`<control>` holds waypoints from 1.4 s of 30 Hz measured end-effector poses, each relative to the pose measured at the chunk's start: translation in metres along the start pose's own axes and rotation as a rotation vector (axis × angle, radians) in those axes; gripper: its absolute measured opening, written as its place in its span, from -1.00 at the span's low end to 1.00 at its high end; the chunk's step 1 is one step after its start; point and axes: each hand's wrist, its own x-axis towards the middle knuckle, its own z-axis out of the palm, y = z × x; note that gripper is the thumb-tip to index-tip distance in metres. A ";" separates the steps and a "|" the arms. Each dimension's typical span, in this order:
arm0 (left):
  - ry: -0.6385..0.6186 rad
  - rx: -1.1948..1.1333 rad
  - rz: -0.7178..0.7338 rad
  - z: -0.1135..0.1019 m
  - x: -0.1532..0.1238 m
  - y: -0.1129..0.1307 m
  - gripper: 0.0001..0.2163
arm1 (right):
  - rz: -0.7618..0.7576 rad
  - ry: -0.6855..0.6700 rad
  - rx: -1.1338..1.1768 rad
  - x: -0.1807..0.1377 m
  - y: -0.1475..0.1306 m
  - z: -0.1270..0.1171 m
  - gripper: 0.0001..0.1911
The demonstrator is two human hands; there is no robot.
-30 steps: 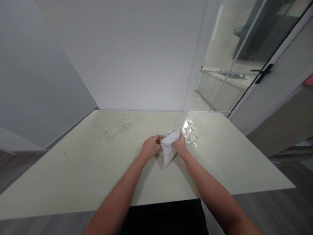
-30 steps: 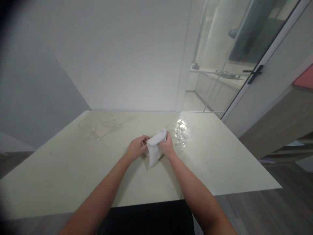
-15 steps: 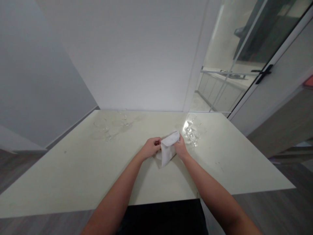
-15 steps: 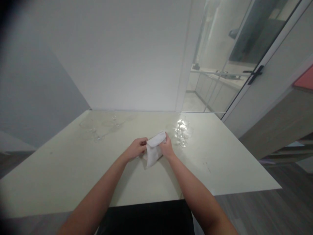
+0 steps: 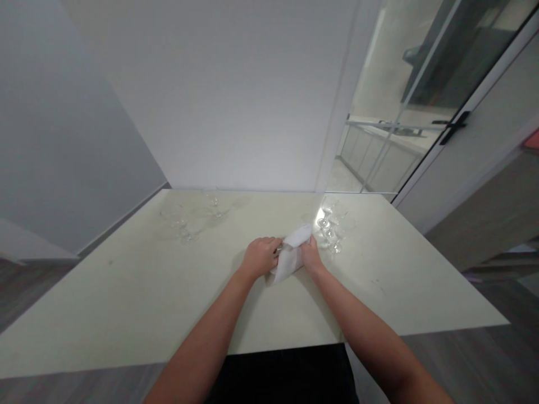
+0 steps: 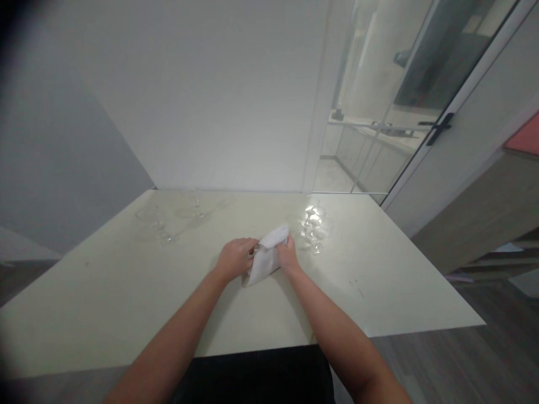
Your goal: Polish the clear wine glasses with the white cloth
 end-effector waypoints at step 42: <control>0.558 -0.328 0.134 0.001 -0.006 0.000 -0.82 | 0.399 -0.278 0.188 -0.011 -0.019 0.007 -0.78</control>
